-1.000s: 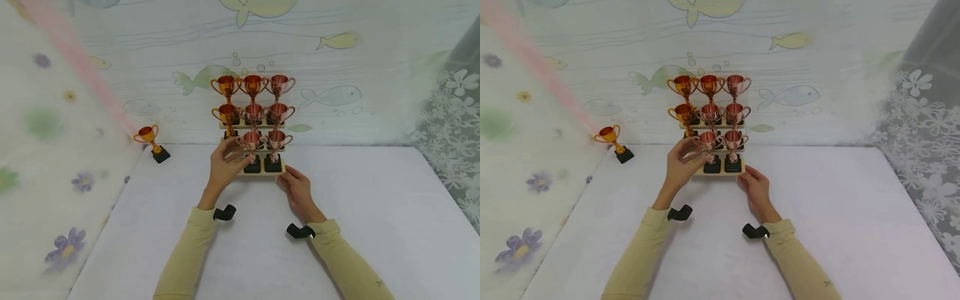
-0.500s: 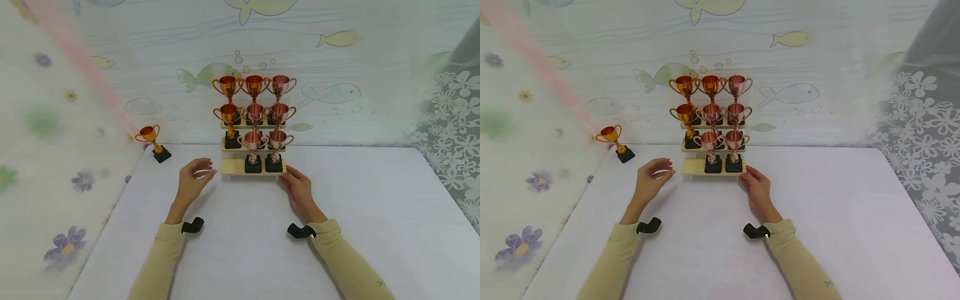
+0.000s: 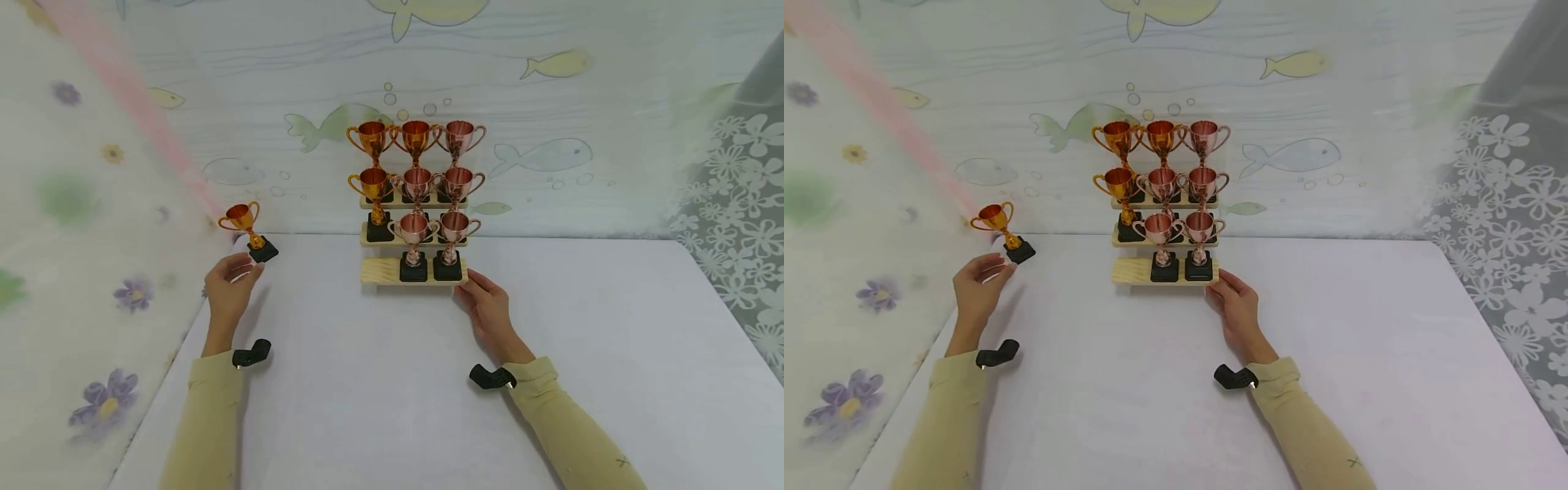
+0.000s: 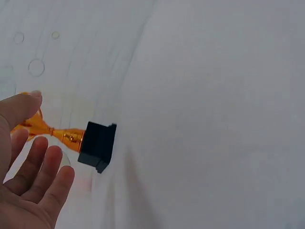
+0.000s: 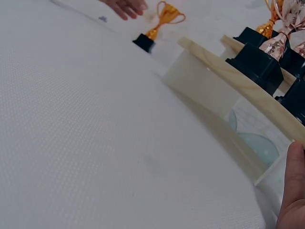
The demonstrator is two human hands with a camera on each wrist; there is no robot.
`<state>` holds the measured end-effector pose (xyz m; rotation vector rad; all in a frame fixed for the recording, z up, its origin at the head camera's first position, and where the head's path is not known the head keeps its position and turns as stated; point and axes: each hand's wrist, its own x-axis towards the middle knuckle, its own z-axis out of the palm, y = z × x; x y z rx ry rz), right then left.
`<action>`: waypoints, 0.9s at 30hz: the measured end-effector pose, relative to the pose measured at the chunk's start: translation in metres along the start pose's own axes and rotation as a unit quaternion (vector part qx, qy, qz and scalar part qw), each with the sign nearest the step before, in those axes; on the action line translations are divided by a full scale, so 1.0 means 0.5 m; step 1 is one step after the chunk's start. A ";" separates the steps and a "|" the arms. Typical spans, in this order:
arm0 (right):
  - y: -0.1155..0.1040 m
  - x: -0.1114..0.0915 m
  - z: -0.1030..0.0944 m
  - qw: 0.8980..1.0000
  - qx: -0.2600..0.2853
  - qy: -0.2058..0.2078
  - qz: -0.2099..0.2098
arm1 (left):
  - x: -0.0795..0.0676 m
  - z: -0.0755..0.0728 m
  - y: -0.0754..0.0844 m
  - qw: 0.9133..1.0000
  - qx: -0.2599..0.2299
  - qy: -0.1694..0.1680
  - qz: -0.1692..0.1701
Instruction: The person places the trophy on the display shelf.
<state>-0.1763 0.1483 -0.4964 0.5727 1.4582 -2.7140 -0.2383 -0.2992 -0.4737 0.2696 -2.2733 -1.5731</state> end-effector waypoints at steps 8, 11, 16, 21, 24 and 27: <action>0.002 0.000 0.002 1.000 0.004 -0.004 0.000 | 0.079 -0.040 0.023 0.991 -0.021 0.020 -0.129; 0.002 0.000 0.002 1.000 0.004 -0.006 0.001 | 0.100 -0.040 0.029 0.988 -0.024 0.009 -0.152; 0.003 0.002 -0.002 1.000 0.008 -0.001 0.000 | 0.121 -0.024 0.037 0.986 -0.061 0.007 -0.154; 0.005 0.004 -0.003 1.000 0.004 -0.003 -0.004 | 0.133 -0.009 0.046 0.983 -0.088 0.008 -0.160; 0.006 0.005 -0.003 1.000 0.001 -0.005 -0.006 | 0.136 -0.002 0.051 0.983 -0.088 0.010 -0.163; 0.006 0.005 -0.004 1.000 0.001 -0.004 -0.007 | 0.137 0.004 0.053 0.983 -0.090 0.012 -0.157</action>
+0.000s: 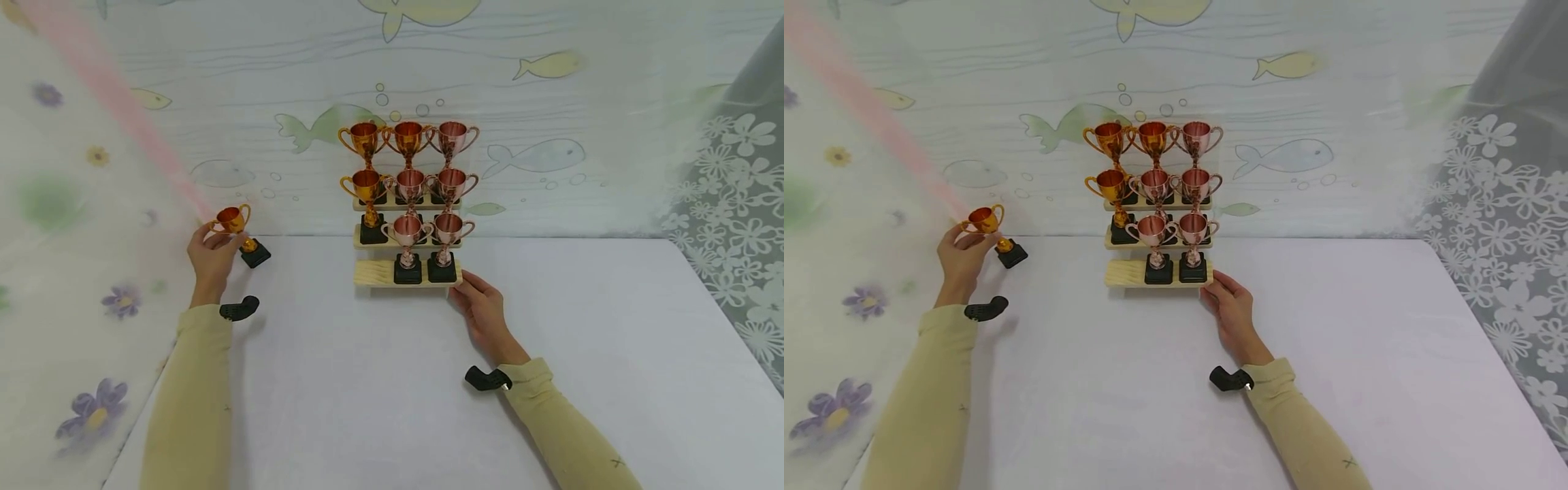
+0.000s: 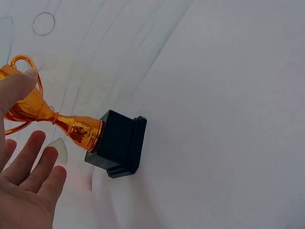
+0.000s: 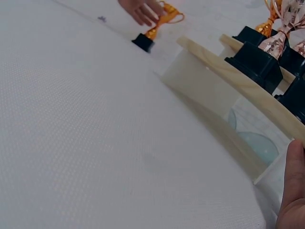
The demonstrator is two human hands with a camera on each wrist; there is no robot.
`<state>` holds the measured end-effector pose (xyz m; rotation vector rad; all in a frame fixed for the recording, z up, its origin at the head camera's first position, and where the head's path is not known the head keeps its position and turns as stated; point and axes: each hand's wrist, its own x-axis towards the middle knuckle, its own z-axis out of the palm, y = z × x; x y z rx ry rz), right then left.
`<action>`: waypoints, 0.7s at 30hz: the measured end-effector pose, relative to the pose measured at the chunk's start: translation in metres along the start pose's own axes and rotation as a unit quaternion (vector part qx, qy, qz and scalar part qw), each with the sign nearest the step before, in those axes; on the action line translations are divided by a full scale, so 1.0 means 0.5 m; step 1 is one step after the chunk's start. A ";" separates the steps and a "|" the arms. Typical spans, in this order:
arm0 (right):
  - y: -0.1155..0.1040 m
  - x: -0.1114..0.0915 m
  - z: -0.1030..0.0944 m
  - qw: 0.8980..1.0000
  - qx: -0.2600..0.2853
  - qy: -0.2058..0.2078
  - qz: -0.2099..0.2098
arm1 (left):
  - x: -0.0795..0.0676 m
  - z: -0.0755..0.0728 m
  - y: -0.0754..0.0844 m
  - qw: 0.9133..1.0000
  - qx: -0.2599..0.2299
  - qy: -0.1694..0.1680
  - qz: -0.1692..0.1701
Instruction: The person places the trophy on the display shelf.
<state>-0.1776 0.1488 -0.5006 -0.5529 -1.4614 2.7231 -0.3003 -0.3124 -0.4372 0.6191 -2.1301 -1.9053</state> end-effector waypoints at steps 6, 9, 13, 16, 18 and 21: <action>0.002 0.001 0.000 1.000 0.003 0.002 0.000 | 0.004 0.005 -0.001 1.000 -0.002 -0.014 0.013; 0.001 0.001 -0.001 1.000 0.003 0.005 -0.005 | 0.009 0.006 -0.001 0.999 -0.001 -0.039 0.018; 0.001 -0.001 0.001 1.000 0.005 0.004 -0.004 | 0.016 0.003 -0.003 0.998 0.008 -0.062 0.025; -0.001 -0.003 0.001 1.000 0.008 0.002 -0.001 | 0.018 0.006 -0.004 0.997 0.012 -0.066 0.027; -0.002 -0.004 0.001 1.000 0.008 0.002 0.000 | 0.020 0.008 -0.003 0.997 0.024 -0.066 0.032; -0.002 -0.004 0.002 1.000 0.010 0.004 0.001 | 0.023 0.013 -0.002 0.997 0.040 -0.058 0.042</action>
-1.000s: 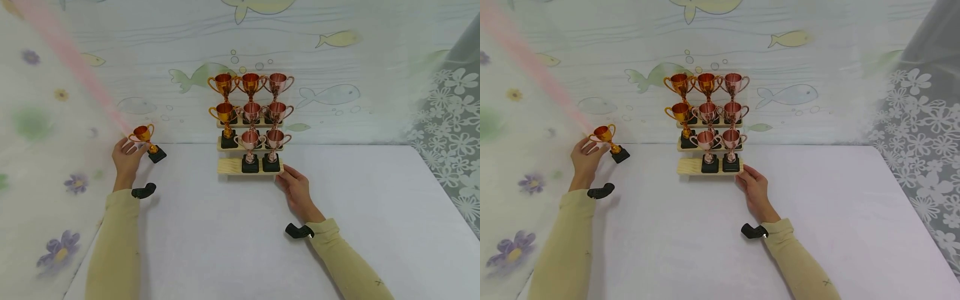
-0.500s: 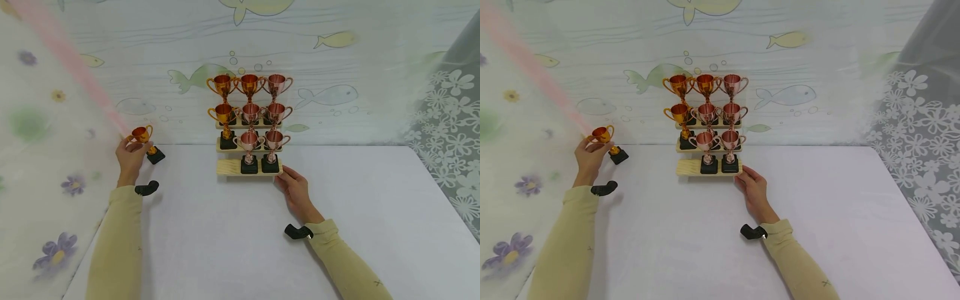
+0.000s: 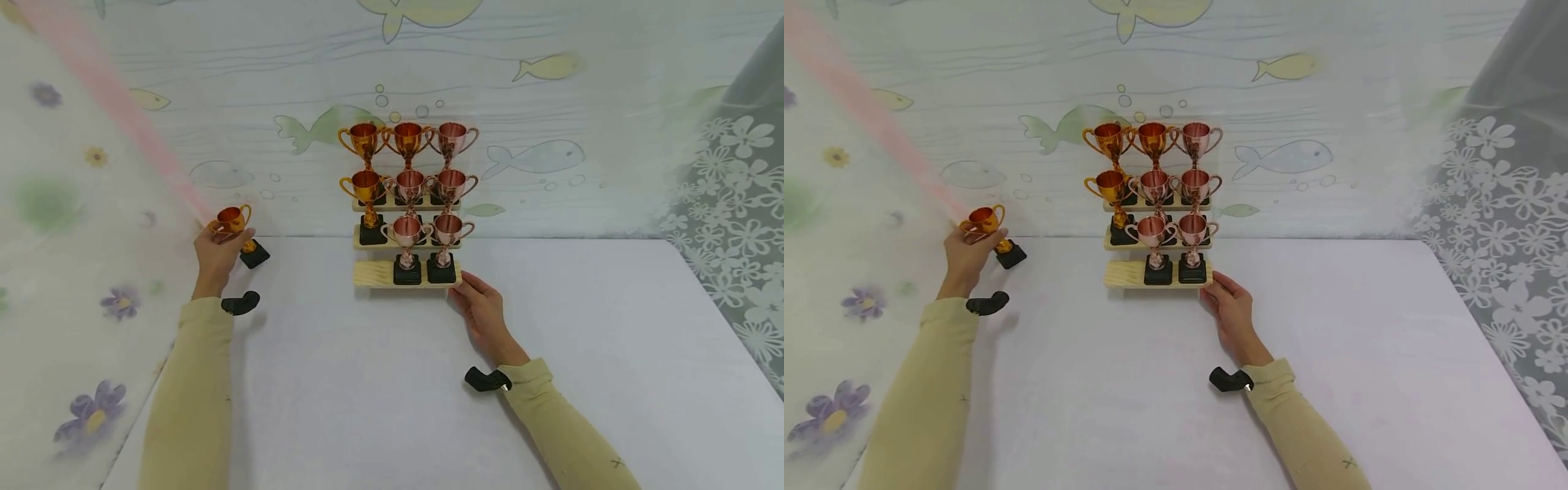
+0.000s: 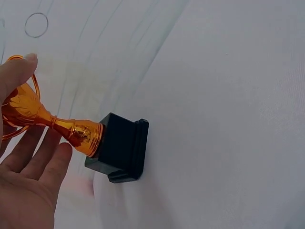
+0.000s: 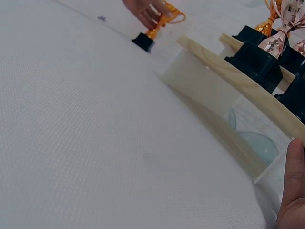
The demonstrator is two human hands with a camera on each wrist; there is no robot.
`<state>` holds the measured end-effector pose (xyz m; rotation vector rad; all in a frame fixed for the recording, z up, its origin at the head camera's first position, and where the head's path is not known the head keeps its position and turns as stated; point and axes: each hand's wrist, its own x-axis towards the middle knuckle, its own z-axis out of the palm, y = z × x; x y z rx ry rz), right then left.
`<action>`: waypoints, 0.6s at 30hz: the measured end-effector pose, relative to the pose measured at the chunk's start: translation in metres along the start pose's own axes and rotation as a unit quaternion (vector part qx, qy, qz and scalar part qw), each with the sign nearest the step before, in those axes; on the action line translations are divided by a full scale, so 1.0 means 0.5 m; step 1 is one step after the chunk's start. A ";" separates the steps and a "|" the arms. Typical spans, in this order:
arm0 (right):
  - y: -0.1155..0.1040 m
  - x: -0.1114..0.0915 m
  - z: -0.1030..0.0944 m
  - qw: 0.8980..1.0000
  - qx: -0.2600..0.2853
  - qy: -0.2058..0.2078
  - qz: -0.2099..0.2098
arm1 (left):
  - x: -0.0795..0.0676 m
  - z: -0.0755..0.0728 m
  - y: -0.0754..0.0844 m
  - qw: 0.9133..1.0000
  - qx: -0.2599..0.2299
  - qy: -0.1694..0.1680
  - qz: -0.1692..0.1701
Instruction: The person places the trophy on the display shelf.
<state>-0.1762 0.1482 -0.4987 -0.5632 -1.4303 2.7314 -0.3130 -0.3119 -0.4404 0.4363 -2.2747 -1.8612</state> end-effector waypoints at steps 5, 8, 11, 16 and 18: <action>0.000 -0.001 0.000 1.000 0.001 0.000 0.002 | 0.003 0.006 0.001 0.999 0.004 0.039 0.030; 0.001 -0.001 0.000 1.000 0.000 -0.001 0.002 | 0.002 0.007 -0.001 0.997 -0.002 0.058 0.057; 0.001 -0.001 0.000 1.000 0.000 -0.003 -0.002 | -0.001 0.007 -0.003 0.995 0.013 0.065 0.078; 0.001 -0.001 0.000 1.000 -0.005 -0.007 -0.005 | -0.010 0.003 -0.004 0.993 0.018 0.075 0.089; 0.002 0.000 -0.001 1.000 -0.007 -0.005 -0.005 | -0.017 0.002 0.000 0.992 0.016 0.077 0.100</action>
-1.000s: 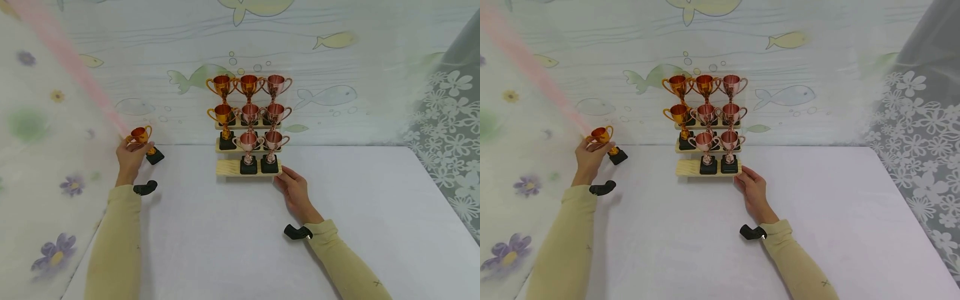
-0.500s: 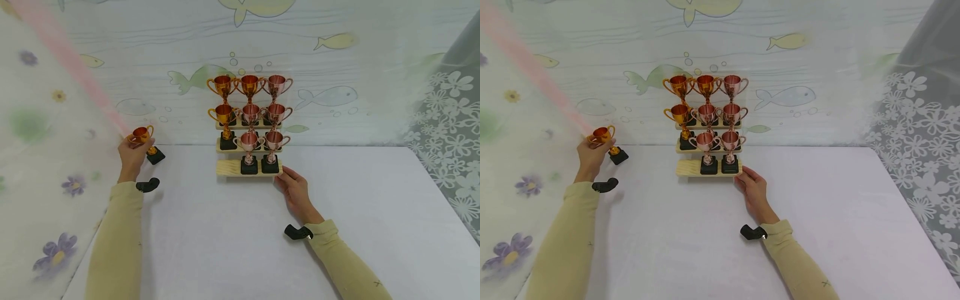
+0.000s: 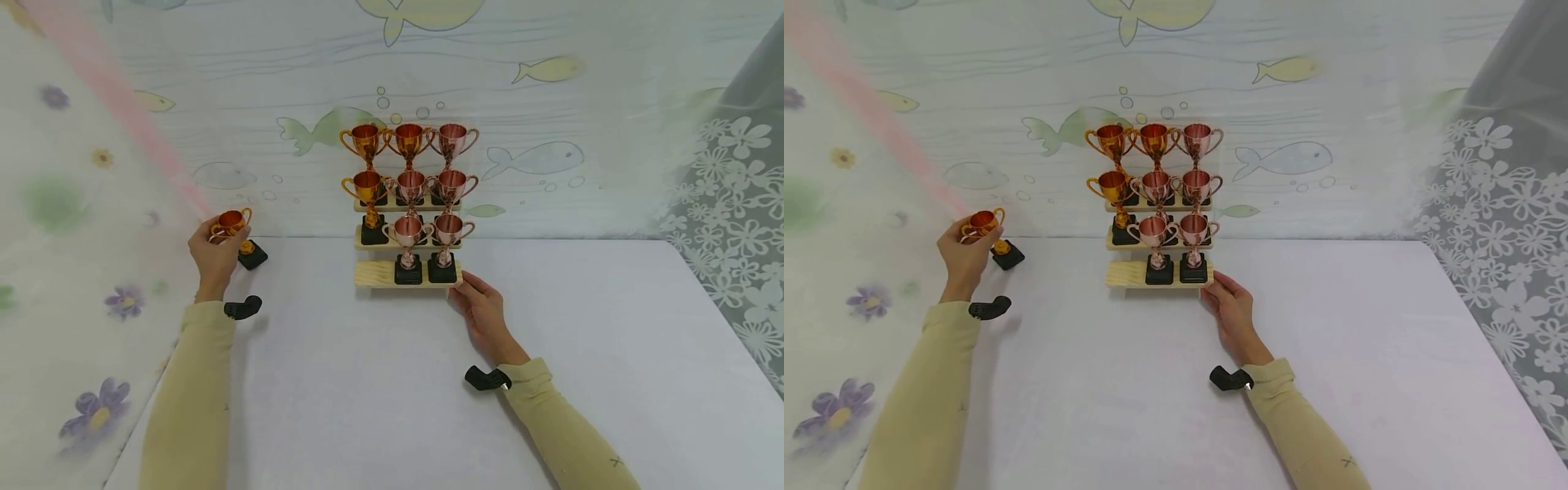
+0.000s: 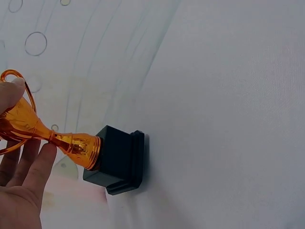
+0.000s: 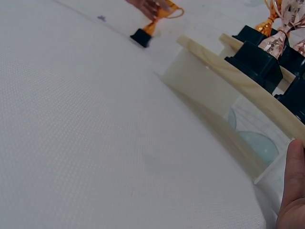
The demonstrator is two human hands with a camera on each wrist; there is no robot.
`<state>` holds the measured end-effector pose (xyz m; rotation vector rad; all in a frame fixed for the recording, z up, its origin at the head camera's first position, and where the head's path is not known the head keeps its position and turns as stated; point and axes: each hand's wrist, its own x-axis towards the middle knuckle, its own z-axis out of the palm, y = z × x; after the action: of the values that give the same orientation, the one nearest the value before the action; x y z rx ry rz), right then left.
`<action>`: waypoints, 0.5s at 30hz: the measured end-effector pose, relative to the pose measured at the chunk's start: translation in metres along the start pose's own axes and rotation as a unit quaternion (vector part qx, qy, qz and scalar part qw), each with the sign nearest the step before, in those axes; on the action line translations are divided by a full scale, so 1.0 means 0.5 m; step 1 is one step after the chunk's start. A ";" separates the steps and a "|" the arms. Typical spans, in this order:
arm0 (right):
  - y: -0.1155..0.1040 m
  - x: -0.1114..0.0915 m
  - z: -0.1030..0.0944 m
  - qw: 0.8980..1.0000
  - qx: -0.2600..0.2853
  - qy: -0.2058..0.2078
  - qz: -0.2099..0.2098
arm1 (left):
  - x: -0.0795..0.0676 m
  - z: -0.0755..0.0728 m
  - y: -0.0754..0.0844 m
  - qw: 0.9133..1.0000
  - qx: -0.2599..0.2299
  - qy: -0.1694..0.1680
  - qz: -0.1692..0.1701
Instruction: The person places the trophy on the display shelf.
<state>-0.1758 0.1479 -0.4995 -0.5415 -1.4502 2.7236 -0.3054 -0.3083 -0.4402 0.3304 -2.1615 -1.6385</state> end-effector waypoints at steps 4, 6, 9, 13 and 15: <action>0.002 0.001 -0.002 1.000 -0.001 0.001 -0.003 | -0.019 -0.004 0.023 0.999 -0.002 -0.004 0.039; 0.002 0.002 -0.003 1.000 -0.003 0.000 -0.004 | -0.033 -0.007 0.041 0.998 -0.007 -0.009 0.060; 0.002 0.002 -0.003 1.000 -0.003 0.000 -0.005 | -0.052 -0.012 0.072 0.996 -0.012 -0.024 0.084; 0.001 0.000 -0.001 1.000 -0.001 -0.001 -0.006 | -0.066 -0.015 0.090 0.993 -0.011 -0.042 0.114; 0.001 -0.001 0.000 1.000 0.002 -0.001 -0.006 | -0.071 -0.014 0.091 0.991 -0.009 -0.046 0.125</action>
<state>-0.1753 0.1472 -0.4998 -0.5289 -1.4440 2.7172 -0.2681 -0.2865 -0.4014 -0.0218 -2.1529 -1.5564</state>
